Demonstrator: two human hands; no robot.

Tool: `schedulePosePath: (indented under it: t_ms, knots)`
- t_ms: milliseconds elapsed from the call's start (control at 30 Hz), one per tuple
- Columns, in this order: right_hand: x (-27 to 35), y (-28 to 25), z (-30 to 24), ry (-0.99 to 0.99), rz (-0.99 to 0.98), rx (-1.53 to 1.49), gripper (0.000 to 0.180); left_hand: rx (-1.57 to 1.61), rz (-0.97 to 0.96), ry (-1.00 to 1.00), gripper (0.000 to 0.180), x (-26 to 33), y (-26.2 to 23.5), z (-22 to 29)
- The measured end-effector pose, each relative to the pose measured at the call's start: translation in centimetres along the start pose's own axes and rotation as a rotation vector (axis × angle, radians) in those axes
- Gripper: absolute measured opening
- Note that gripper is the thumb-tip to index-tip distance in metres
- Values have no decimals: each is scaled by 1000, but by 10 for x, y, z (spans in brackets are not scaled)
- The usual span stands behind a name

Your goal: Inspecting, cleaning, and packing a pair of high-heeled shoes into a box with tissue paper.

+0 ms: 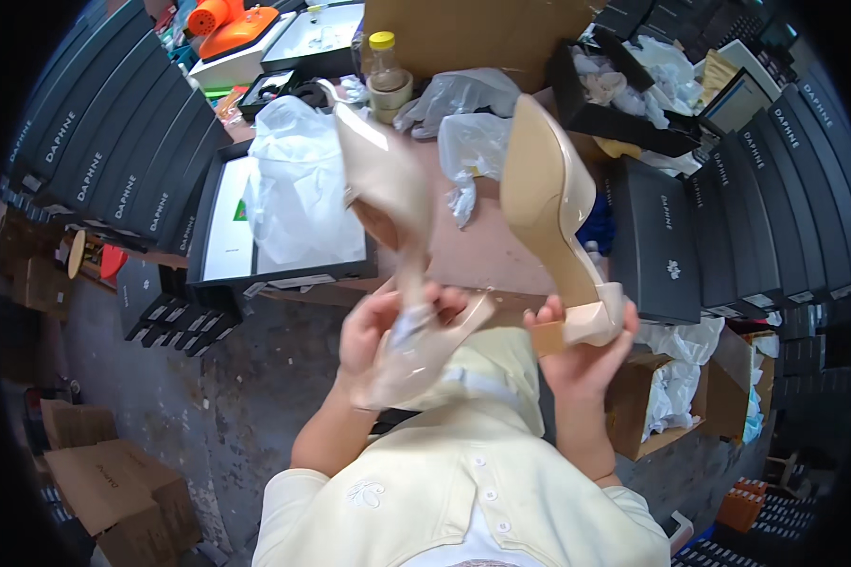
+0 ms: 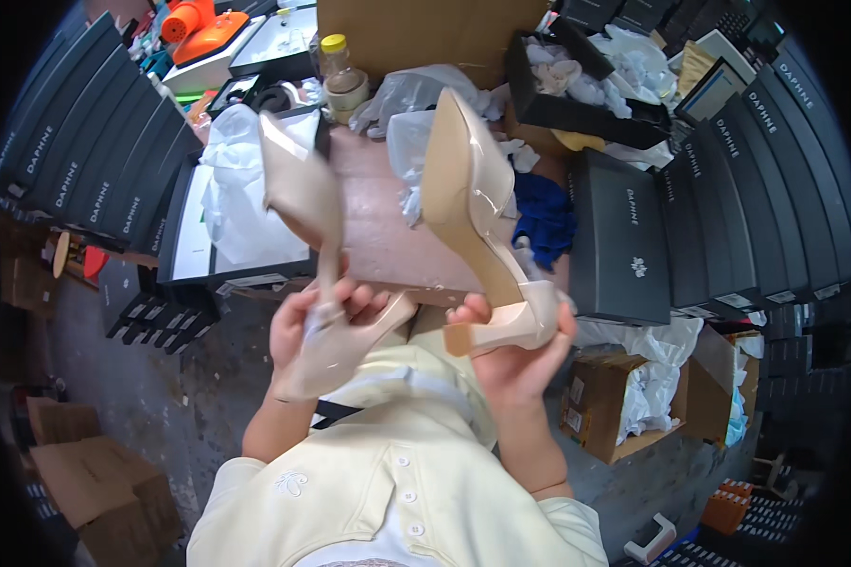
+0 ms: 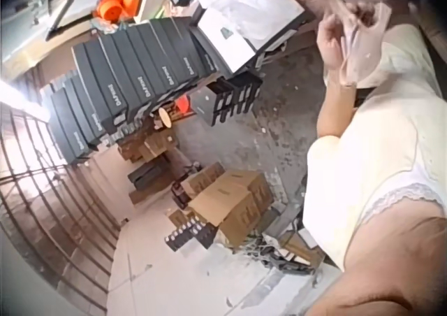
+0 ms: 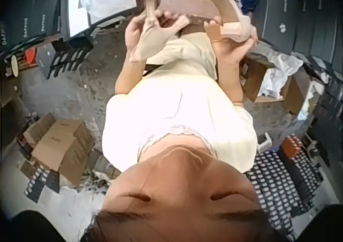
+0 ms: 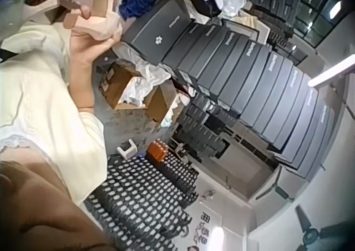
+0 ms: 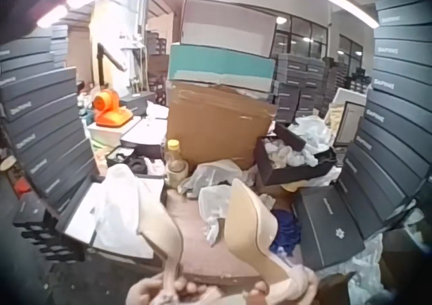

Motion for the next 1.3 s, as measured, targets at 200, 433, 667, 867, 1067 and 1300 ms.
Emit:
schedulePosePath:
  t_ms: [200,433,667,867,1067,1300]
  knots:
    - [3,-19,24,252,53,-383,64,184,-297,-111,46,-11,-12,-12]
    - [5,-27,43,356,10,-463,64,31,-564,-187,41,-23,-13,-29]
    - [-3,-27,48,413,-110,-435,63,-31,-549,-341,43,-35,-9,-36]
    - [-6,-37,49,419,-147,-347,44,-196,-579,-416,56,-37,-15,-40]
    - [-4,-51,56,458,-103,-358,26,-244,-674,-491,59,-31,-16,-40]
    - [-3,-61,60,489,-139,-371,39,-229,-677,-567,49,-25,-22,-38]
Point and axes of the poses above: each hand's wrist, its own x-axis away from the middle knuckle, its own y-axis out of the palm, z = x × y, the point moved 7 cm from there along -x, towards the middle knuckle, and after that the axes turned 3 degrees about -z, right-handed, at the moved point
